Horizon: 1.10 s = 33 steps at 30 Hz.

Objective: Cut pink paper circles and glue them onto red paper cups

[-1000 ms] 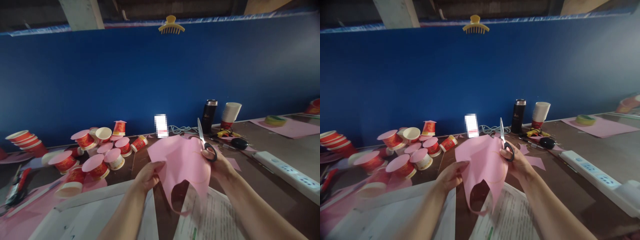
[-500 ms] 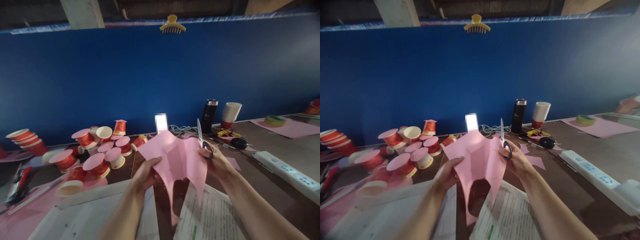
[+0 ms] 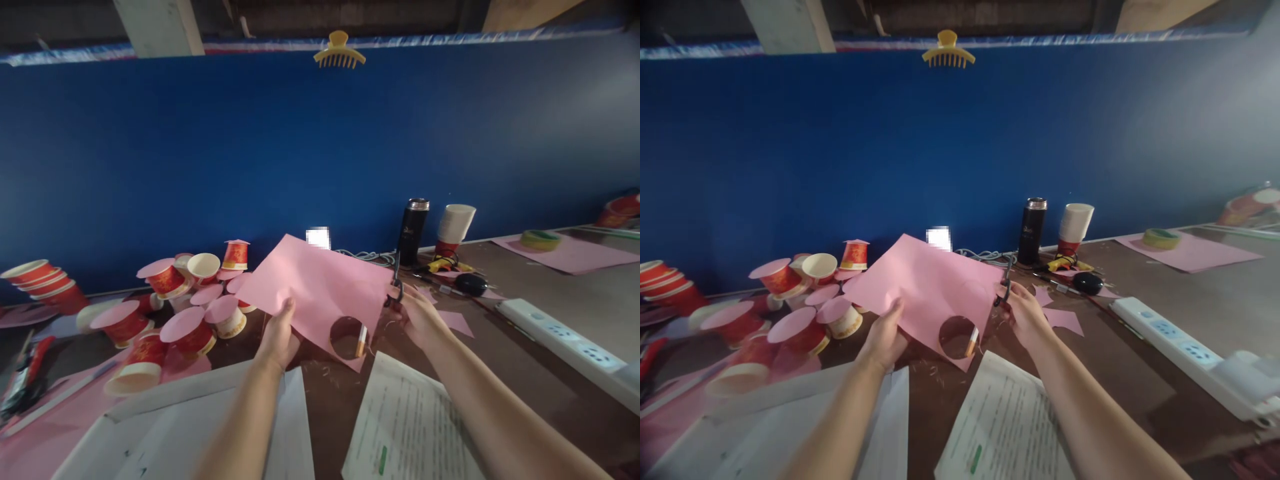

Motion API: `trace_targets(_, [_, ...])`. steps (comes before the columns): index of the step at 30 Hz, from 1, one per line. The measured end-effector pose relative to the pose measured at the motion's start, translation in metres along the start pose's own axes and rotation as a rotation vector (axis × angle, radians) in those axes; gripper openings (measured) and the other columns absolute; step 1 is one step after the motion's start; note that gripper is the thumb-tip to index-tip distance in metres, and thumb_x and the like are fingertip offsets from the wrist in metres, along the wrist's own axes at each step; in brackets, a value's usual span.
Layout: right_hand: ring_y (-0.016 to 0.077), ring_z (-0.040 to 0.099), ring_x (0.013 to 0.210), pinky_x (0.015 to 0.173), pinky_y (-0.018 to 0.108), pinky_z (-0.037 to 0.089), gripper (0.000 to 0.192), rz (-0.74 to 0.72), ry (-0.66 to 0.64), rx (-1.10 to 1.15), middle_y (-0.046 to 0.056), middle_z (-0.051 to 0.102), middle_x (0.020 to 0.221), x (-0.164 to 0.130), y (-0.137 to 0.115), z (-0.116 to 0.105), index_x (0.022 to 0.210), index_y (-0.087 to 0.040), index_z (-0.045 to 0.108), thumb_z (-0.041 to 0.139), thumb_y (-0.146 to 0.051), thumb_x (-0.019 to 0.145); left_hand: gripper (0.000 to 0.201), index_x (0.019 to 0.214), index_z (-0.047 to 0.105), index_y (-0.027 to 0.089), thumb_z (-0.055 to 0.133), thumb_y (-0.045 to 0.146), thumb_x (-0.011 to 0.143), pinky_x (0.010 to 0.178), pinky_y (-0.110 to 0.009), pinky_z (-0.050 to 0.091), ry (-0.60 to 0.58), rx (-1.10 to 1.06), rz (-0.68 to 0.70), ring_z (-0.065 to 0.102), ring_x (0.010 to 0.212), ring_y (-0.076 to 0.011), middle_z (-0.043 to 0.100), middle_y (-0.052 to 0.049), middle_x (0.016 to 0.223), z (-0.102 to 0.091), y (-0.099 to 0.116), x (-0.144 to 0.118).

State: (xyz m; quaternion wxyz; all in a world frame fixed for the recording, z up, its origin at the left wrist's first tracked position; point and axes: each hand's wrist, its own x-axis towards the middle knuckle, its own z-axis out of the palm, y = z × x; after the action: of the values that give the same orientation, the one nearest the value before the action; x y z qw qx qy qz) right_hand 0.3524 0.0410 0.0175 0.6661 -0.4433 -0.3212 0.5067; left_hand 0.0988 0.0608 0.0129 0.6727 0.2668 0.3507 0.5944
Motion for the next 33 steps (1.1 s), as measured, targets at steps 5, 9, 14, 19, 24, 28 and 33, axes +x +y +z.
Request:
trace_targets(5, [0.0119,0.059,0.060,0.037,0.017,0.031,0.039,0.007,0.029,-0.053,-0.001,0.065,0.070,-0.001,0.006,0.001,0.095,-0.022,0.065,0.082,-0.032,0.061,0.030,0.111,0.064,0.015,0.066,0.025,0.082,0.093,-0.036,0.053,0.094,-0.068,0.125,0.064,0.107,-0.0250,0.071,-0.011,0.109,-0.005,0.005,0.008])
trace_targets(9, [0.0127,0.060,0.063,0.039,0.017,0.034,0.035,0.093,-0.061,-0.079,0.002,0.067,0.076,-0.010,0.010,0.010,0.100,-0.022,0.065,0.077,-0.035,0.070,0.036,0.115,0.063,0.018,0.067,0.018,0.080,0.097,-0.036,0.051,0.080,-0.120,0.193,0.059,0.116,-0.0249,0.068,-0.008,0.117,-0.009,0.009,0.013])
trace_targets(14, [0.0105,0.060,0.062,0.038,0.014,0.032,0.036,0.318,-0.314,-0.055,0.003,0.065,0.076,-0.023,0.012,0.019,0.100,-0.019,0.065,0.068,-0.048,0.080,0.041,0.121,0.061,0.020,0.066,0.016,0.081,0.102,-0.036,0.048,0.104,-0.153,0.272,0.056,0.121,-0.0241,0.066,-0.008,0.123,-0.011,0.008,0.015])
trace_targets(19, [0.0145,0.066,0.068,0.038,0.014,0.033,0.049,0.492,-0.665,-0.091,0.008,0.067,0.082,-0.034,0.017,0.022,0.104,-0.015,0.063,0.056,-0.060,0.085,0.040,0.123,0.061,0.020,0.063,0.020,0.084,0.106,-0.038,0.044,0.076,-0.170,0.361,0.053,0.125,-0.0245,0.062,-0.008,0.130,-0.006,0.008,0.011])
trace_targets(24, [0.0168,0.068,0.076,0.041,0.015,0.037,0.052,0.557,-0.745,-0.071,0.010,0.069,0.090,-0.041,0.031,0.030,0.106,-0.015,0.060,0.056,-0.062,0.084,0.039,0.125,0.060,0.018,0.061,0.024,0.086,0.109,-0.034,0.040,0.166,-0.087,0.350,0.049,0.129,-0.0226,0.064,-0.008,0.128,0.000,0.010,0.004])
trace_targets(28, [0.0147,0.067,0.078,0.045,0.015,0.039,0.048,0.533,-0.606,0.021,0.008,0.068,0.093,-0.038,0.036,0.034,0.102,-0.017,0.060,0.054,-0.062,0.085,0.041,0.124,0.061,0.018,0.064,0.030,0.084,0.111,-0.036,0.037,0.146,0.067,0.339,0.048,0.130,-0.0250,0.067,-0.008,0.122,0.005,0.007,-0.003])
trace_targets(33, [0.0137,0.065,0.078,0.047,0.015,0.038,0.050,0.460,-0.579,0.043,0.008,0.068,0.095,-0.036,0.029,0.032,0.107,-0.018,0.059,0.057,-0.062,0.083,0.040,0.115,0.065,0.016,0.060,0.042,0.086,0.113,-0.037,0.034,0.143,0.303,0.412,0.051,0.127,-0.0262,0.068,-0.010,0.118,0.009,0.004,-0.010])
